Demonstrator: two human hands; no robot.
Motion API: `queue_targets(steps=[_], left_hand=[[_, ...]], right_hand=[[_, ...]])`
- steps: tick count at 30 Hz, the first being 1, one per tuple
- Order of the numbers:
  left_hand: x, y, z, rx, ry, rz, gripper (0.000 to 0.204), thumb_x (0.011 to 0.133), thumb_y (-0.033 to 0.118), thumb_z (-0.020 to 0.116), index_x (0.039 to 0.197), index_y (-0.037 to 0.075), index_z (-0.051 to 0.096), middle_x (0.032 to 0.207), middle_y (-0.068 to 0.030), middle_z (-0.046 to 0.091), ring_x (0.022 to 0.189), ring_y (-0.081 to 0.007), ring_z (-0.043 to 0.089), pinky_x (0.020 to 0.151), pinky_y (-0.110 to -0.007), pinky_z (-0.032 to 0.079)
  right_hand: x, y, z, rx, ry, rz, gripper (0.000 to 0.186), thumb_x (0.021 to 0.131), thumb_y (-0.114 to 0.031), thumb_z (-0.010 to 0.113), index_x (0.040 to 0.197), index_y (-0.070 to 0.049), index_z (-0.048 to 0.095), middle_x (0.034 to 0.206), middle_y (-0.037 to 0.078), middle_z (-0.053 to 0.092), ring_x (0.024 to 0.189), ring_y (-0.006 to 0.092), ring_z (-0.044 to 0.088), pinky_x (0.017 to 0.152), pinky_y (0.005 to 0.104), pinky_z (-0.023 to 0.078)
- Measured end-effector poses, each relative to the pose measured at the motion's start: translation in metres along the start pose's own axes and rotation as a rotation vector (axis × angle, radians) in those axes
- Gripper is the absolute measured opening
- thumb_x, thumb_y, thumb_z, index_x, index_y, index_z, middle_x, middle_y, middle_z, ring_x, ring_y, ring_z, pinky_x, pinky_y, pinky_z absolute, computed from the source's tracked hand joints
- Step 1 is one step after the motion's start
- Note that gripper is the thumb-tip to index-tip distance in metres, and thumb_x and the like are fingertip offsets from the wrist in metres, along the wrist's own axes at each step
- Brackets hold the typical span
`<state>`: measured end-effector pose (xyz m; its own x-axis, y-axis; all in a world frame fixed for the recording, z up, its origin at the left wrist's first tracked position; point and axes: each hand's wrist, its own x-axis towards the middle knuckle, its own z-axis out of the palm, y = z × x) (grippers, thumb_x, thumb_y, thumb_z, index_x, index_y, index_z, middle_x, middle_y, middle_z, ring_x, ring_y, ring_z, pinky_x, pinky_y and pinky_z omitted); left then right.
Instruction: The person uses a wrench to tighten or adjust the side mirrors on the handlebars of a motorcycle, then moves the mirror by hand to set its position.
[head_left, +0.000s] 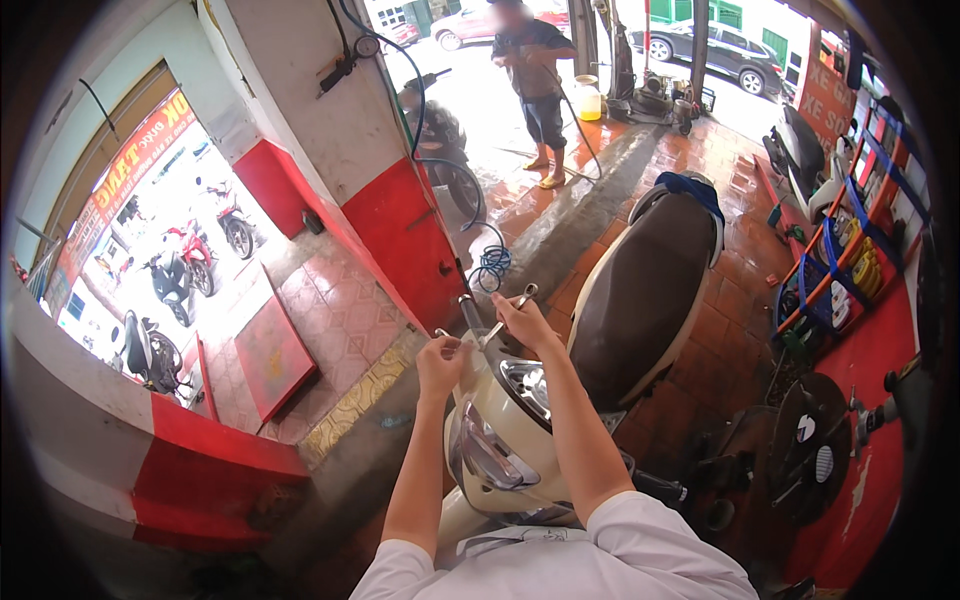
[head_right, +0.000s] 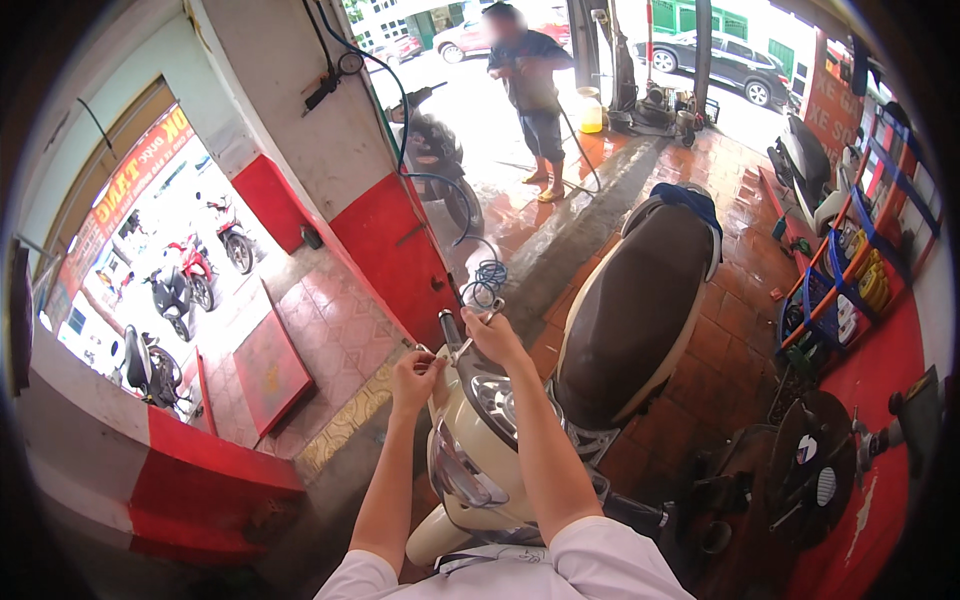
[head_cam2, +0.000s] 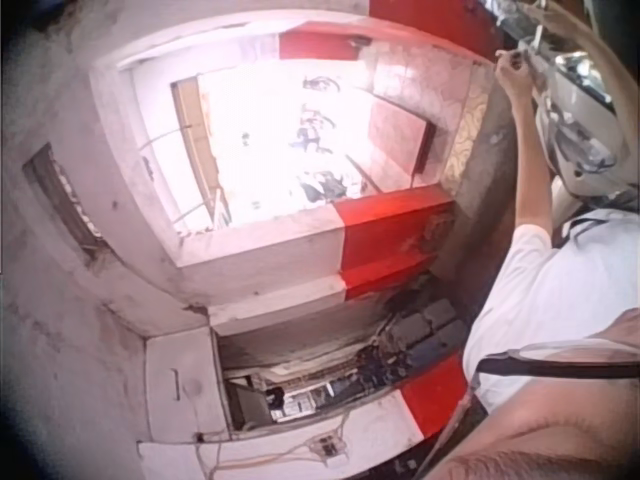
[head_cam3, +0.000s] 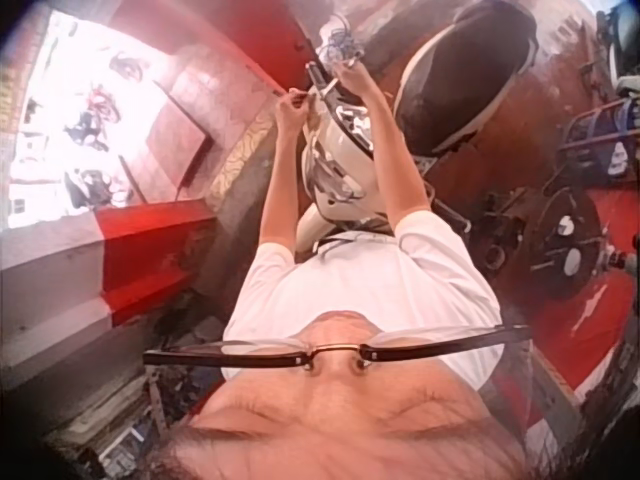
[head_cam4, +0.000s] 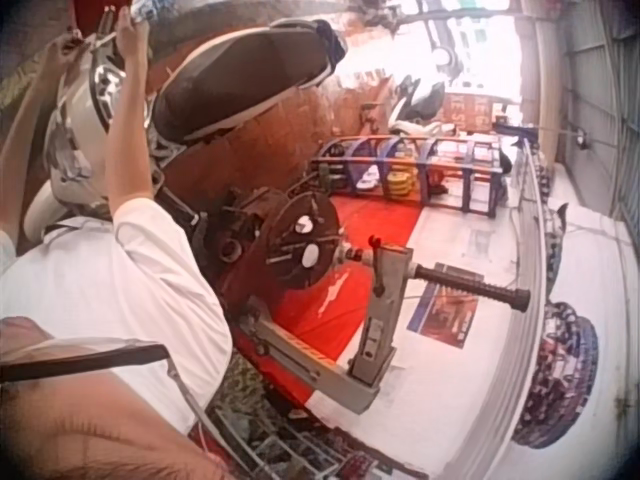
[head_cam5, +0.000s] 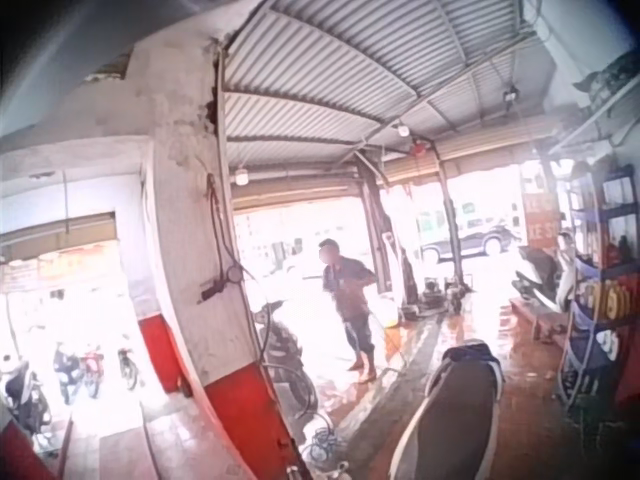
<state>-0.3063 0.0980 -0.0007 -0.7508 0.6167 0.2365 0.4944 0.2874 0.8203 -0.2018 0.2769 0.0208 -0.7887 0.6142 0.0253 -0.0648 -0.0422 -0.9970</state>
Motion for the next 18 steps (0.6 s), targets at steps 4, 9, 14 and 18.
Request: queue_targets(steps=[4, 9, 14, 18], left_hand=[[0.001, -0.017, 0.000, -0.101, 0.008, 0.108, 0.015, 0.084, 0.008, 0.073, 0.095, -0.002, 0.074, 0.086, -0.0130, 0.073, 0.080, -0.0189, 0.071, 0.071, -0.031, 0.056], [0.002, 0.003, -0.001, 0.102, -0.026, 0.002, 0.017, 0.084, 0.003, 0.068, 0.100, -0.001, 0.074, 0.090, -0.0125, 0.073, 0.081, -0.0189, 0.071, 0.073, -0.031, 0.057], [-0.001, -0.017, 0.000, -0.053, 0.070, 0.163, 0.019, 0.083, 0.008, 0.073, 0.100, 0.000, 0.074, 0.089, -0.0132, 0.073, 0.079, -0.0207, 0.071, 0.072, -0.031, 0.057], [-0.004, 0.010, -0.004, 0.155, 0.001, 0.047, 0.024, 0.083, 0.007, 0.073, 0.106, 0.002, 0.073, 0.094, -0.0137, 0.072, 0.081, -0.0219, 0.070, 0.072, -0.031, 0.057]], right_hand=[[0.003, 0.000, 0.003, 0.062, -0.031, 0.024, 0.053, 0.102, -0.037, 0.054, 0.056, -0.010, 0.048, 0.054, -0.007, 0.042, 0.052, 0.0060, 0.036, 0.050, 0.0283, 0.030], [0.005, 0.006, -0.005, 0.041, -0.015, -0.010, 0.052, 0.104, -0.035, 0.052, 0.057, -0.013, 0.048, 0.053, -0.007, 0.040, 0.047, 0.0051, 0.032, 0.046, 0.0259, 0.024], [0.000, -0.002, 0.008, 0.014, 0.006, 0.009, 0.054, 0.102, -0.037, 0.054, 0.056, -0.009, 0.048, 0.053, -0.006, 0.042, 0.052, 0.0069, 0.036, 0.050, 0.0295, 0.030], [0.002, 0.001, -0.005, 0.016, 0.012, 0.023, 0.054, 0.102, -0.037, 0.055, 0.056, -0.009, 0.048, 0.053, -0.006, 0.041, 0.051, 0.0067, 0.035, 0.050, 0.0291, 0.030]])
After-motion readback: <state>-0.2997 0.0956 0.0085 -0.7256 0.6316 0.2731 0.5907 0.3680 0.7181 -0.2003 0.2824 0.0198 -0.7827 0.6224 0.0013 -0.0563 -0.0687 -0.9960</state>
